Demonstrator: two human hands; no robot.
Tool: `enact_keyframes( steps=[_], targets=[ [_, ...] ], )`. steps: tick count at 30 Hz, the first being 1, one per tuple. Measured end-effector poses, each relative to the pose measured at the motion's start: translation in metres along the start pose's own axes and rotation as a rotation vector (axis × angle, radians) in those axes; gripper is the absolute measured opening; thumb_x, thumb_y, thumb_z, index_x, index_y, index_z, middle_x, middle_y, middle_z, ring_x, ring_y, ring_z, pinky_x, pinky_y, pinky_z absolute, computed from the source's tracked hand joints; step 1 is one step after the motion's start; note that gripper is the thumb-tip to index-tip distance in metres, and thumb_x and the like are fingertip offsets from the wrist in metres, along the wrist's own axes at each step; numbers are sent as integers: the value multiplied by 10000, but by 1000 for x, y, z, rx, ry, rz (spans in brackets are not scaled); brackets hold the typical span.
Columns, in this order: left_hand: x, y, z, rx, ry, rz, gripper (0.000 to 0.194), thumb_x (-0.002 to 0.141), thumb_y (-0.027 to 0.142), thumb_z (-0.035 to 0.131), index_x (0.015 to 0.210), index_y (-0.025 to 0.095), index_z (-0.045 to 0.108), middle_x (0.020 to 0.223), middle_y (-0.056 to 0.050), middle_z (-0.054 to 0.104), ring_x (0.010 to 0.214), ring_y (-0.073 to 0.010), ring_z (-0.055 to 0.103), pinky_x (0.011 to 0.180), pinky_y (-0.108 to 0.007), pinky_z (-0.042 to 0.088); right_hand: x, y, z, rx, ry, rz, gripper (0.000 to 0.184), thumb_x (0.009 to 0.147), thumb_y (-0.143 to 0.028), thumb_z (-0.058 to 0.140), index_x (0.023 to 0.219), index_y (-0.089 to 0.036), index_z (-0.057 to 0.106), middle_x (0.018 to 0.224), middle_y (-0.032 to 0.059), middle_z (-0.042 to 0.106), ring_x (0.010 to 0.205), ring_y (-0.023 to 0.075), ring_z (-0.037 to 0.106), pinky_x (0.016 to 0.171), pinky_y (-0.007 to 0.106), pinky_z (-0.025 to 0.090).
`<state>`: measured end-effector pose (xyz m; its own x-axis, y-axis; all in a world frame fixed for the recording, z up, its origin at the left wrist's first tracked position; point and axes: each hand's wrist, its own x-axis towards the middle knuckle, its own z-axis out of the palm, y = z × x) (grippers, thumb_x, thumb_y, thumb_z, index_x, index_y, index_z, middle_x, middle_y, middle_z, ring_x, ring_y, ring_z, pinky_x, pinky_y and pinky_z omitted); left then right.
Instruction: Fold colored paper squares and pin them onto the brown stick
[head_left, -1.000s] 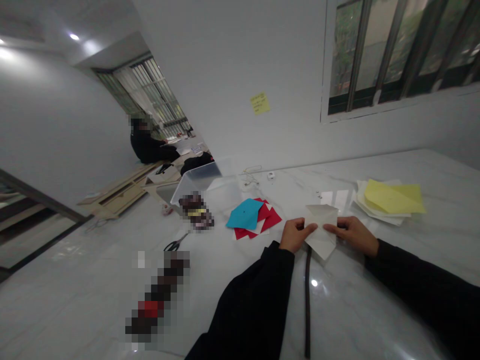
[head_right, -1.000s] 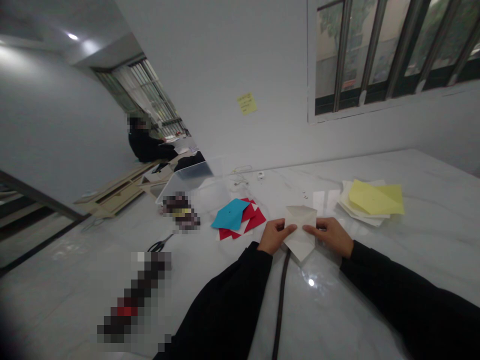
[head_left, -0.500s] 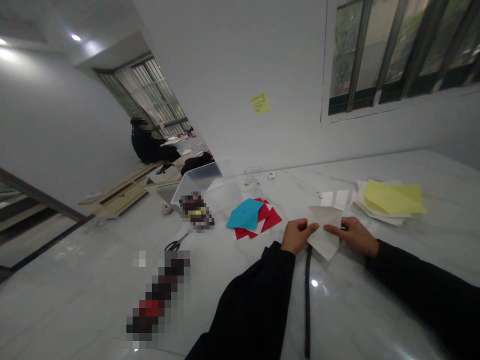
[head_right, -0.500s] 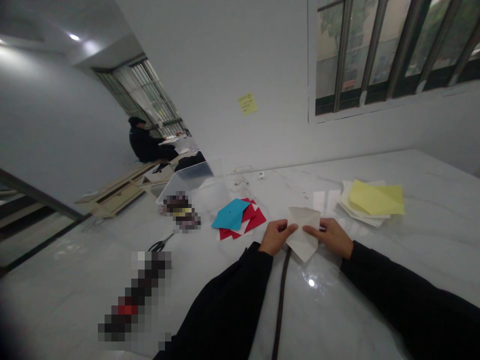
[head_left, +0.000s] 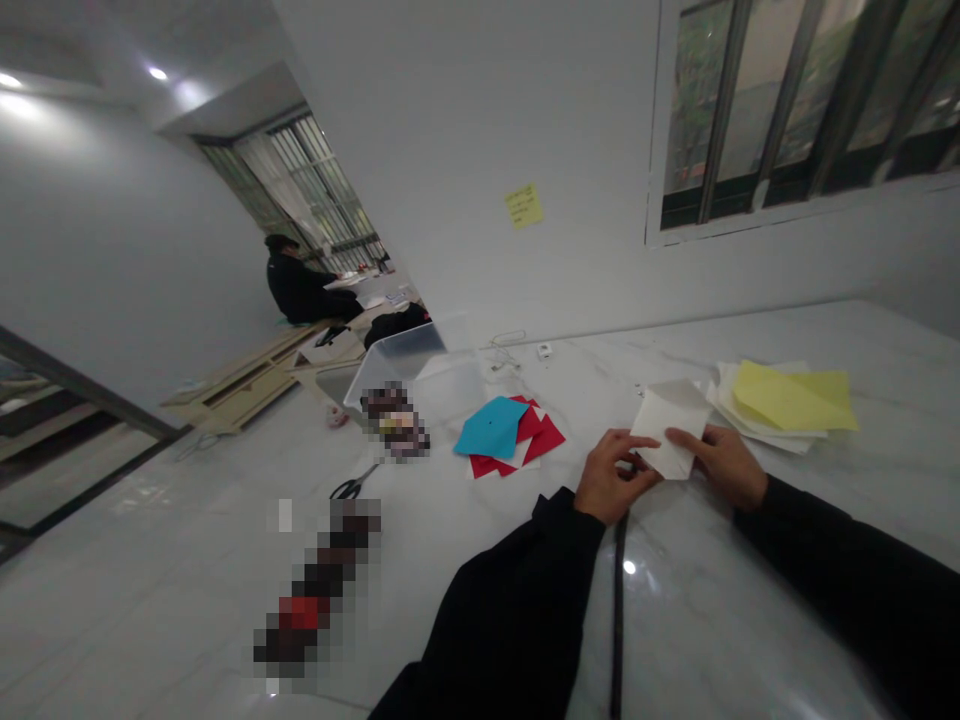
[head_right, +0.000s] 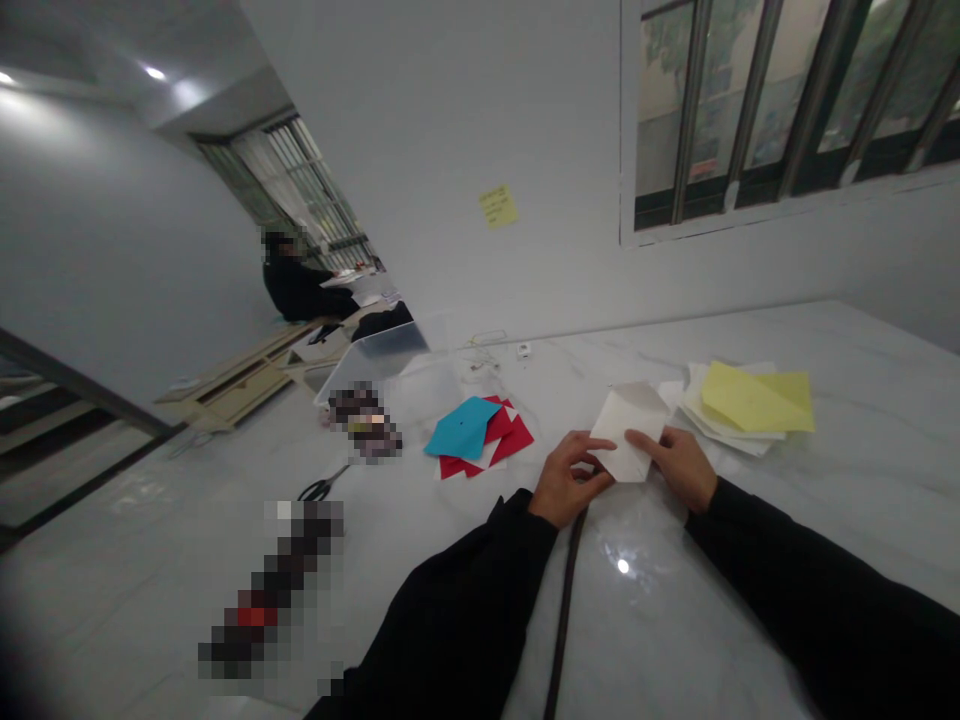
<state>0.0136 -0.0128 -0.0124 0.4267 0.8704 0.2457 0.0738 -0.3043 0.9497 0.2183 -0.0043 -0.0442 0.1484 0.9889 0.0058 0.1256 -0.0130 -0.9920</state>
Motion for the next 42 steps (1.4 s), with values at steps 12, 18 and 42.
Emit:
enact_keyframes(
  steps=[12, 18, 42],
  targets=[
    [3, -10, 4, -92, 181, -118, 260, 749, 301, 753, 959, 169, 673, 883, -29, 642, 709, -118, 616, 634, -227, 525, -11, -15, 4, -59, -198, -24, 527, 665, -669, 739, 776, -154, 753, 767, 77, 765, 691, 249, 677, 630, 312, 519],
    [6, -13, 2, -249, 193, -132, 672, 713, 215, 757, 1333, 269, 503, 973, -19, 646, 725, -125, 642, 638, -235, 535, -14, -14, 5, -91, -233, -39, 555, 709, -685, 701, 821, -144, 757, 790, 88, 762, 675, 235, 665, 615, 306, 505],
    [13, -15, -3, -467, 271, -273, 462, 559, 397, 890, 870, 111, 702, 800, -65, 729, 648, -144, 648, 677, -292, 539, -18, -20, 7, -140, -231, -47, 532, 758, -662, 679, 899, -157, 766, 798, 67, 761, 656, 220, 650, 602, 307, 488]
  ],
)
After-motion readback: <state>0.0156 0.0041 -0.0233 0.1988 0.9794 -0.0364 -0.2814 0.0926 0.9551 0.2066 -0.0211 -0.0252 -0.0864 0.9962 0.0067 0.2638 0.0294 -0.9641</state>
